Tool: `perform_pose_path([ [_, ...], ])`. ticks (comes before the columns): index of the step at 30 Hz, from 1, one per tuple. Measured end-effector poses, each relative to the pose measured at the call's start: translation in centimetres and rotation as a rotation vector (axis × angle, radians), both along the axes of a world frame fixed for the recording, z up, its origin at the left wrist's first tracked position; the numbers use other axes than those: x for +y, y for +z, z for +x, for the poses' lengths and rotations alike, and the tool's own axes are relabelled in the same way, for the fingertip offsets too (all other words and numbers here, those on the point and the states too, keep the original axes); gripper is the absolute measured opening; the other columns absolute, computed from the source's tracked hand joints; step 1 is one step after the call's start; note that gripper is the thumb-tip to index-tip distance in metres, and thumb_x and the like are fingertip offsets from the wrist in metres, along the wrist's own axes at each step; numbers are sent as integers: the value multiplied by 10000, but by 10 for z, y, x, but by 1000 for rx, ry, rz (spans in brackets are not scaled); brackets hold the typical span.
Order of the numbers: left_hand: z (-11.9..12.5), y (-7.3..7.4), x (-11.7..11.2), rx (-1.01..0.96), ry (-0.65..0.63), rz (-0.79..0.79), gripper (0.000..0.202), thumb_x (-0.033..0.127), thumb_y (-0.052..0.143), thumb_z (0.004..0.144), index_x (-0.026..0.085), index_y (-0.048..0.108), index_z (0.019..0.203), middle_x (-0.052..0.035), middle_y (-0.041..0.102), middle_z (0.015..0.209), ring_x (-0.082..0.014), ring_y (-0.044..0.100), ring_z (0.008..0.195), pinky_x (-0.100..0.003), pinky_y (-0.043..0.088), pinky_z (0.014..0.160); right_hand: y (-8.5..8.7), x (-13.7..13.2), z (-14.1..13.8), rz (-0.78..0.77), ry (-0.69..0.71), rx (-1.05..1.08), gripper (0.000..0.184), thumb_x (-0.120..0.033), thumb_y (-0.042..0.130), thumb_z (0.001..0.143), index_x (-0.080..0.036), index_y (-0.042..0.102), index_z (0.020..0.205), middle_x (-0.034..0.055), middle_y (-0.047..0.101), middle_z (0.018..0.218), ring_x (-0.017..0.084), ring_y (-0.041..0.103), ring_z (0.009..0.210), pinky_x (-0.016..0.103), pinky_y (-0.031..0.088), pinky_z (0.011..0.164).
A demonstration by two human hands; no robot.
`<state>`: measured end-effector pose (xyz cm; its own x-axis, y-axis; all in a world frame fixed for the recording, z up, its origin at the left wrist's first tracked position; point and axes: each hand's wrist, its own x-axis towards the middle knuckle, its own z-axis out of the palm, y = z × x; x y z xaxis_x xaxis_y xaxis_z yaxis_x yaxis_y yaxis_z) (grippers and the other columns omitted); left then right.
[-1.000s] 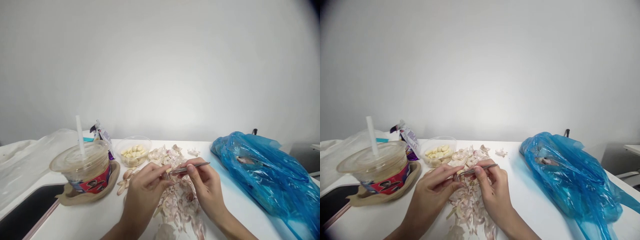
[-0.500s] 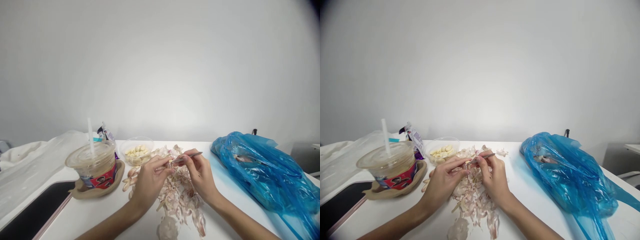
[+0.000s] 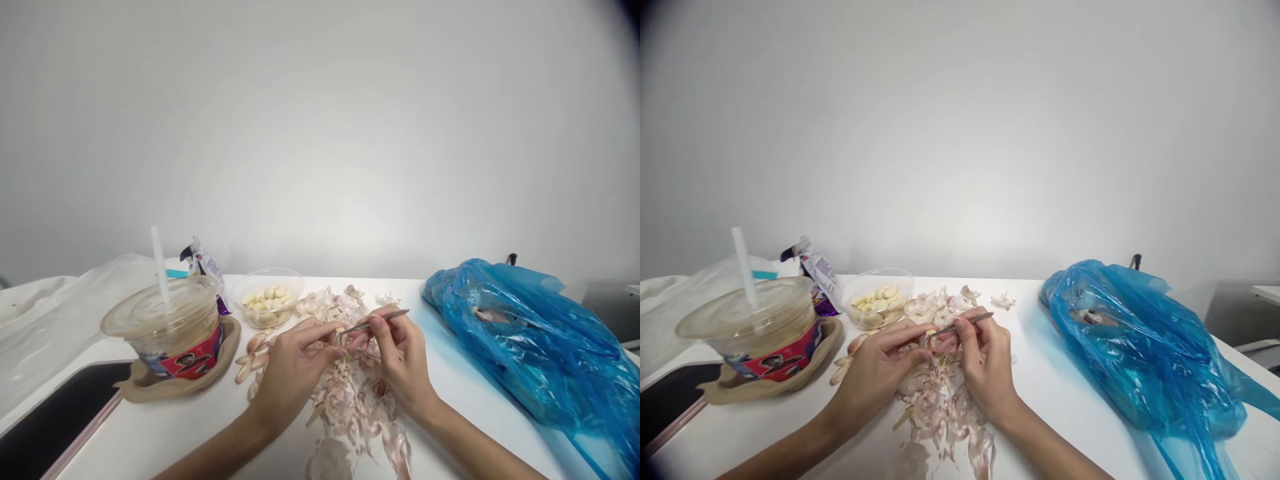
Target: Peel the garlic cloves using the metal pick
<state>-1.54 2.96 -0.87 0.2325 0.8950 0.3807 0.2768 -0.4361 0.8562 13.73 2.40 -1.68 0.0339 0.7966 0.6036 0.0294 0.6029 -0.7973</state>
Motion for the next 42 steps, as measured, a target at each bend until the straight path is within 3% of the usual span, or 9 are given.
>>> perform_pose_path([
  [6,-1,1,-1,48,11,4,264,207,612,710,224,678,966,-31,670,801,-187,586,789,-267,443,696,-2,0,0,-98,88,92,164,-271,437,897,-190,463,756,7,644,613,148,631,513,228,477,465],
  [11,-5,0,2,44,39,-22,190,276,599,724,201,698,867,-18,656,754,-206,581,826,-279,435,733,-4,1,1,-151,150,123,176,-306,438,895,-184,470,771,17,653,642,157,640,550,231,478,462],
  [16,-5,-5,3,-120,-12,-138,276,257,658,674,204,677,944,-15,647,801,-208,579,867,-282,445,782,-6,2,3,-139,122,163,155,-298,447,893,-180,491,803,14,646,664,155,638,592,242,486,521],
  [22,-2,-8,1,-338,-112,-317,339,251,633,707,219,634,1044,-19,664,890,-196,590,891,-304,452,835,-6,-1,4,-66,137,86,171,-245,450,895,-166,554,785,12,611,675,145,611,629,255,469,586],
  [28,-5,-6,0,-280,-67,-298,301,241,641,701,224,658,1001,-10,690,913,-177,599,904,-243,459,819,-6,-3,3,-61,171,104,130,-224,454,891,-171,551,822,9,592,690,132,587,594,260,465,572],
  [35,-2,-5,0,-253,-76,-298,332,276,637,701,193,649,1021,-39,694,977,-198,594,950,-259,461,828,-5,-4,4,-67,189,64,142,-236,457,885,-169,539,791,15,578,685,145,594,612,262,464,566],
  [39,-2,-5,-2,-305,-102,-367,366,292,633,705,176,626,1052,-47,709,944,-180,636,816,-284,477,798,-5,-3,6,-59,123,-1,169,-260,464,879,-164,549,770,17,578,658,149,595,599,263,470,562],
  [42,0,-5,-5,-385,-144,-445,355,282,622,718,169,612,1055,-54,716,920,-185,635,828,-301,471,806,-5,-4,7,-65,105,-14,183,-276,464,876,-166,536,750,32,598,678,156,606,591,270,485,552],
])
